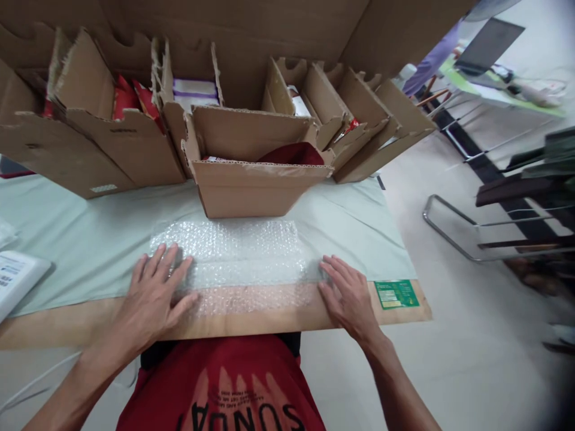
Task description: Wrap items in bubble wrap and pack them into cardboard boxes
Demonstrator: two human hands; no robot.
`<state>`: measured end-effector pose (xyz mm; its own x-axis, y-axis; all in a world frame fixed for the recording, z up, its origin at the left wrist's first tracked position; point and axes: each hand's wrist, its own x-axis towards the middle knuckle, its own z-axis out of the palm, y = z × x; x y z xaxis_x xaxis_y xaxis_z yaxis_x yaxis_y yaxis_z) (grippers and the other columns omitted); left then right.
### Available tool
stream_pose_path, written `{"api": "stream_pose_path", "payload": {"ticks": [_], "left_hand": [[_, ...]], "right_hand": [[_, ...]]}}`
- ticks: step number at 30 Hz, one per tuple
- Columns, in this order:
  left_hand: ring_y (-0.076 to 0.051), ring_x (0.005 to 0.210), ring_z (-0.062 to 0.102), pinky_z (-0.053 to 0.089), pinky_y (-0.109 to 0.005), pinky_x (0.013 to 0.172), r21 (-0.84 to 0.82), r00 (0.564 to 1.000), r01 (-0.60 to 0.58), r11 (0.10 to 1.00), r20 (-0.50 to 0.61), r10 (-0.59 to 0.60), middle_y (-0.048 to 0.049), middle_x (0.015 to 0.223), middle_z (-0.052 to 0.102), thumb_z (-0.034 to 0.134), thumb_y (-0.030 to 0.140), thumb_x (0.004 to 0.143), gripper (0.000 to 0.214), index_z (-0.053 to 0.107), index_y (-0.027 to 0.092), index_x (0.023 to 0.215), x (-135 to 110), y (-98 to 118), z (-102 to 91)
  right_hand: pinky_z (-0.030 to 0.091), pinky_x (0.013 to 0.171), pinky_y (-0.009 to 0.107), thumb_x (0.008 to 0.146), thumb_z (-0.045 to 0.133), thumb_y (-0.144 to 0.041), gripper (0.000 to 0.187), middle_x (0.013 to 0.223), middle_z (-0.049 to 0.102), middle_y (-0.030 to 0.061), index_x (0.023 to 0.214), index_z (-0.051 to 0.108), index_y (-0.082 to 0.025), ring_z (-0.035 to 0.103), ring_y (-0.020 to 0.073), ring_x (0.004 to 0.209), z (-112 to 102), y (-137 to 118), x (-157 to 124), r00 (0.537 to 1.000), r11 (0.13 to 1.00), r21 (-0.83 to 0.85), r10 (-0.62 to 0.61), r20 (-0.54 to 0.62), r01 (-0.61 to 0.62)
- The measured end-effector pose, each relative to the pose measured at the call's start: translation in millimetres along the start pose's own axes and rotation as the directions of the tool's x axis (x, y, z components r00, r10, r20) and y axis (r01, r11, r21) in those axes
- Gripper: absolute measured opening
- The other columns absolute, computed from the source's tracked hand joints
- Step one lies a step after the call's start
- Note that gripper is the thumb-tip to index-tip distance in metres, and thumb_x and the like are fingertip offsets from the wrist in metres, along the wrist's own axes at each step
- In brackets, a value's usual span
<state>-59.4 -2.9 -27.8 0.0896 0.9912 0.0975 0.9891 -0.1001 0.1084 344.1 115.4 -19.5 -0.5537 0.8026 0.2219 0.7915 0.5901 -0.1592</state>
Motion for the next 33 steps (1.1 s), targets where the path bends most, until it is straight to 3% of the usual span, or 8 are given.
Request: {"api": "stream_pose_path", "payload": {"ticks": [4,8,11,16,21,24,29,33], "left_hand": [[-0.039,0.154,0.026,0.023,-0.06,0.122,-0.065,0.967,-0.232,0.971,0.093,0.237,-0.0166,0.168,0.028,0.058,0.061,0.089,0.073,0.045,0.024,0.151,-12.4,3.4,-6.5],[-0.04,0.152,0.031,0.023,-0.062,0.121,-0.05,0.967,-0.215,0.975,0.131,0.22,-0.0163,0.166,0.031,0.067,0.053,0.082,0.077,0.046,0.025,0.151,-12.5,8.4,-5.8],[-0.039,0.149,0.038,0.029,-0.063,0.119,-0.074,0.975,-0.172,0.982,0.129,0.18,-0.0151,0.163,0.039,0.064,0.047,0.082,0.076,0.043,0.026,0.152,-16.4,-1.0,-9.7],[-0.032,0.125,0.064,0.043,-0.052,0.112,-0.294,0.995,0.097,0.951,0.046,-0.087,-0.0095,0.131,0.071,0.048,0.035,0.089,0.044,0.063,0.024,0.128,-22.8,-21.4,-24.4],[-0.025,0.084,0.073,0.055,-0.031,0.07,-0.456,0.832,0.547,0.702,0.21,-0.513,-0.0021,0.095,0.079,0.053,0.054,0.087,0.035,0.072,0.025,0.094,-0.4,-15.1,-30.2],[-0.024,0.081,0.071,0.053,-0.031,0.071,-0.434,0.828,0.553,0.711,0.193,-0.526,-0.0033,0.091,0.078,0.05,0.05,0.087,0.035,0.072,0.024,0.092,15.7,-9.6,-24.9],[-0.033,0.091,0.067,0.051,-0.043,0.08,-0.116,0.897,0.442,0.889,0.048,-0.44,-0.0149,0.096,0.071,0.04,0.043,0.092,0.043,0.071,0.016,0.104,21.9,-7.5,-18.3],[-0.037,0.092,0.065,0.049,-0.046,0.077,0.056,0.896,0.441,0.896,0.037,-0.443,-0.0193,0.1,0.068,0.04,0.051,0.096,0.052,0.065,0.013,0.122,17.5,-10.2,-22.1]], "right_hand": [[0.049,0.101,0.045,0.094,0.046,-0.006,0.048,0.149,0.058,0.0137,0.136,0.062,-0.023,0.053,0.0278,0.138,-8.5,-1.3,-14.4,0.973,0.983,0.06,-0.183,0.142,0.176],[0.051,0.1,0.048,0.095,0.046,-0.008,0.035,0.143,0.063,0.0138,0.112,0.074,-0.022,0.055,0.0294,0.137,9.8,-20.3,5.9,0.973,0.965,0.198,-0.2,0.114,0.175],[0.051,0.104,0.049,0.097,0.047,-0.015,0.028,0.136,0.068,0.0112,0.103,0.072,-0.023,0.06,0.0267,0.131,11.9,-25.4,20.0,0.994,0.893,0.444,-0.099,0.048,0.067],[0.058,0.086,0.039,0.098,0.054,-0.037,0.022,0.104,0.076,0.0094,0.095,0.069,-0.022,0.072,0.0241,0.099,-6.9,-24.6,28.9,0.955,0.586,0.768,0.274,0.113,-0.259],[0.054,0.065,0.032,0.091,0.064,-0.05,0.042,0.089,0.075,0.007,0.119,0.062,-0.019,0.068,0.0188,0.073,-1.6,-22.5,36.8,0.876,0.345,0.85,0.419,0.24,-0.398],[0.055,0.072,0.035,0.086,0.067,-0.049,0.05,0.09,0.074,0.006,0.125,0.059,-0.018,0.068,0.0202,0.078,11.6,-20.1,38.7,0.862,0.444,0.782,0.455,0.222,-0.436],[0.051,0.087,0.046,0.089,0.06,-0.044,0.044,0.096,0.072,0.0094,0.124,0.064,-0.017,0.066,0.0268,0.088,26.4,-12.9,37.3,0.889,0.841,0.335,0.458,-0.025,-0.424],[0.049,0.087,0.047,0.092,0.057,-0.051,0.05,0.105,0.071,0.0131,0.126,0.063,-0.016,0.063,0.0301,0.093,27.2,-6.6,45.2,0.93,0.923,0.152,0.364,-0.053,-0.353]]}}
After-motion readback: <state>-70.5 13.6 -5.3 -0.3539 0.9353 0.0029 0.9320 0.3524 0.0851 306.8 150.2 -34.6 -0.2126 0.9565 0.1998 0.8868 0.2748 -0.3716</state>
